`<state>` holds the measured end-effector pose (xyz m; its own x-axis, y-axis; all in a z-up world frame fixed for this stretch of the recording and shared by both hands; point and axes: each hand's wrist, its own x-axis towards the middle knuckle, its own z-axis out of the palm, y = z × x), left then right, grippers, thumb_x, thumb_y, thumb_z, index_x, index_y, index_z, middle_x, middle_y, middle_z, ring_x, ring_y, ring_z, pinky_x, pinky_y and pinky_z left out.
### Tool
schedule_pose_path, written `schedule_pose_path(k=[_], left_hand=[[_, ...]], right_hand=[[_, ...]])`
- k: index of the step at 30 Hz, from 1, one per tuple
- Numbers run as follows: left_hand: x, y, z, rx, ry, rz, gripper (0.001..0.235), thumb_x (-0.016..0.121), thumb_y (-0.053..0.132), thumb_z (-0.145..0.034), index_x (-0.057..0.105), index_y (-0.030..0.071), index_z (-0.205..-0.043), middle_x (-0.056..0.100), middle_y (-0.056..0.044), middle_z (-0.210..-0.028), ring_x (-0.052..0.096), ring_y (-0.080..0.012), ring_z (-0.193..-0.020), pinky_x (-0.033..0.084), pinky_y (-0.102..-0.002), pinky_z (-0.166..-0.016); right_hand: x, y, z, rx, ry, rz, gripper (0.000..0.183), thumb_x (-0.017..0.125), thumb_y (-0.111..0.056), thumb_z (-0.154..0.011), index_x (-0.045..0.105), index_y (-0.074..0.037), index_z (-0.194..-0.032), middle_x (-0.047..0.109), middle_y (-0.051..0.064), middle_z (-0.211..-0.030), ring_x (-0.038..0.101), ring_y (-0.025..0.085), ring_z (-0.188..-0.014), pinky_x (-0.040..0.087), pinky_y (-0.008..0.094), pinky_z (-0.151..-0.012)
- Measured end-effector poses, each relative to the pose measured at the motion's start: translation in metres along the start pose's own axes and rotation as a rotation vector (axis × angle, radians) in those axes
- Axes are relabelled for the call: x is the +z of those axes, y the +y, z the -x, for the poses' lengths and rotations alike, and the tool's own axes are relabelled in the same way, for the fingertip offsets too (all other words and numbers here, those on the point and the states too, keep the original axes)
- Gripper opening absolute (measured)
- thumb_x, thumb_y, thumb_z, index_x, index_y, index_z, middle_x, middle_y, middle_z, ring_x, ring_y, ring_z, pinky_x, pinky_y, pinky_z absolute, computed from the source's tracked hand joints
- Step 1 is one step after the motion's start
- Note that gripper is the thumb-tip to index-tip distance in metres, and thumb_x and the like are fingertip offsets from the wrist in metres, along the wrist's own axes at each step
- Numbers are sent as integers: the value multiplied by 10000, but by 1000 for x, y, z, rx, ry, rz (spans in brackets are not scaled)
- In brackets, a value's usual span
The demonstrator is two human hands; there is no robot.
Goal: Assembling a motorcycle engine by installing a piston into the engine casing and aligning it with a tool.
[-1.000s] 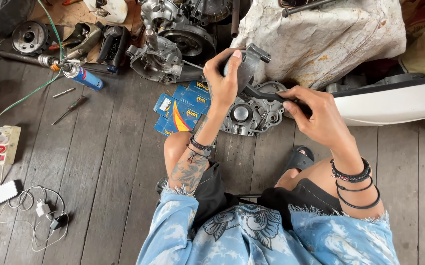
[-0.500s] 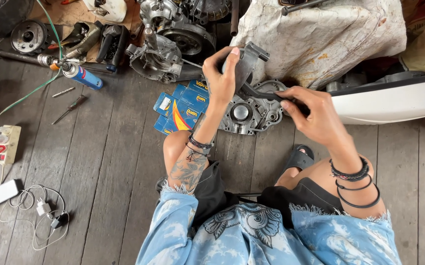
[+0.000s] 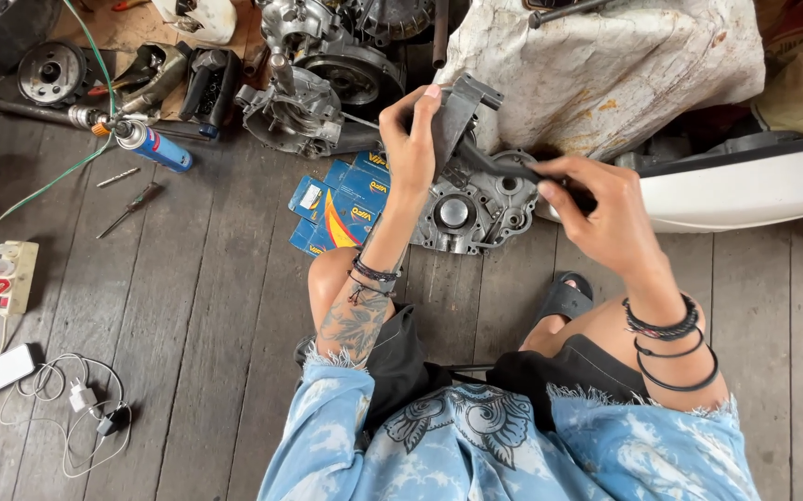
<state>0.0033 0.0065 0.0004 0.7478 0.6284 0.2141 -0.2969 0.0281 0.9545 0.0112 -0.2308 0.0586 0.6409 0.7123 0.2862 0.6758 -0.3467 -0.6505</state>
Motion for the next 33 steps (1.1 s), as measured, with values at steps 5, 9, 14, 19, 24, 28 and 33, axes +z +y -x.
schedule_pose_path(k=[5, 9, 14, 19, 24, 28, 33], left_hand=[[-2, -1, -1, 31, -27, 28, 337, 588, 344, -931, 618, 78, -726, 496, 82, -702, 407, -55, -713, 311, -256, -612], [-5, -6, -2, 81, 15, -37, 352, 599, 336, -941, 756, 30, -863, 662, 21, -736, 553, -79, -714, 406, -248, -608], [-4, -17, -1, 62, 21, -38, 375, 622, 333, -934, 760, -13, -889, 718, -12, -800, 627, -87, -806, 488, -250, -717], [-6, -7, -4, 41, -9, -30, 355, 595, 358, -927, 655, 50, -763, 505, 69, -694, 407, -65, -706, 325, -256, -631], [1, -9, 3, 24, -84, -127, 403, 612, 389, -892, 783, 24, -876, 751, -41, -813, 651, -136, -775, 486, -267, -680], [1, -5, 0, -7, -76, -126, 414, 611, 395, -885, 782, 24, -821, 744, -19, -784, 630, -111, -770, 469, -266, -717], [1, -5, 2, -95, -39, -69, 424, 627, 369, -877, 773, -29, -881, 739, -44, -842, 629, -120, -851, 484, -278, -783]], right_hand=[[7, 4, 0, -6, 15, -49, 163, 659, -82, -1049, 710, 21, -1164, 727, 73, -972, 622, 155, -750, 460, 284, -679], [8, -1, 0, -15, -3, -60, 184, 666, -82, -1023, 717, 29, -1161, 757, 120, -1065, 721, 214, -869, 563, 313, -776], [19, 0, 1, -54, 93, -49, 178, 647, -41, -1042, 704, 64, -1174, 743, 169, -1149, 724, 286, -1011, 570, 362, -872], [-3, 2, 2, 25, -28, -26, 187, 664, -112, -1029, 729, 10, -1154, 763, 105, -1071, 707, 199, -853, 537, 308, -761], [10, 3, -1, 1, 23, -31, 165, 648, -69, -1043, 704, 30, -1162, 743, 99, -1006, 679, 201, -826, 503, 324, -734], [-10, 1, 1, 0, -67, -13, 201, 663, -127, -1027, 727, -2, -1171, 773, 96, -1080, 722, 193, -854, 514, 314, -711], [8, 5, 0, -13, 6, -26, 187, 643, -108, -1056, 697, 30, -1169, 734, 110, -1025, 679, 215, -808, 511, 326, -717]])
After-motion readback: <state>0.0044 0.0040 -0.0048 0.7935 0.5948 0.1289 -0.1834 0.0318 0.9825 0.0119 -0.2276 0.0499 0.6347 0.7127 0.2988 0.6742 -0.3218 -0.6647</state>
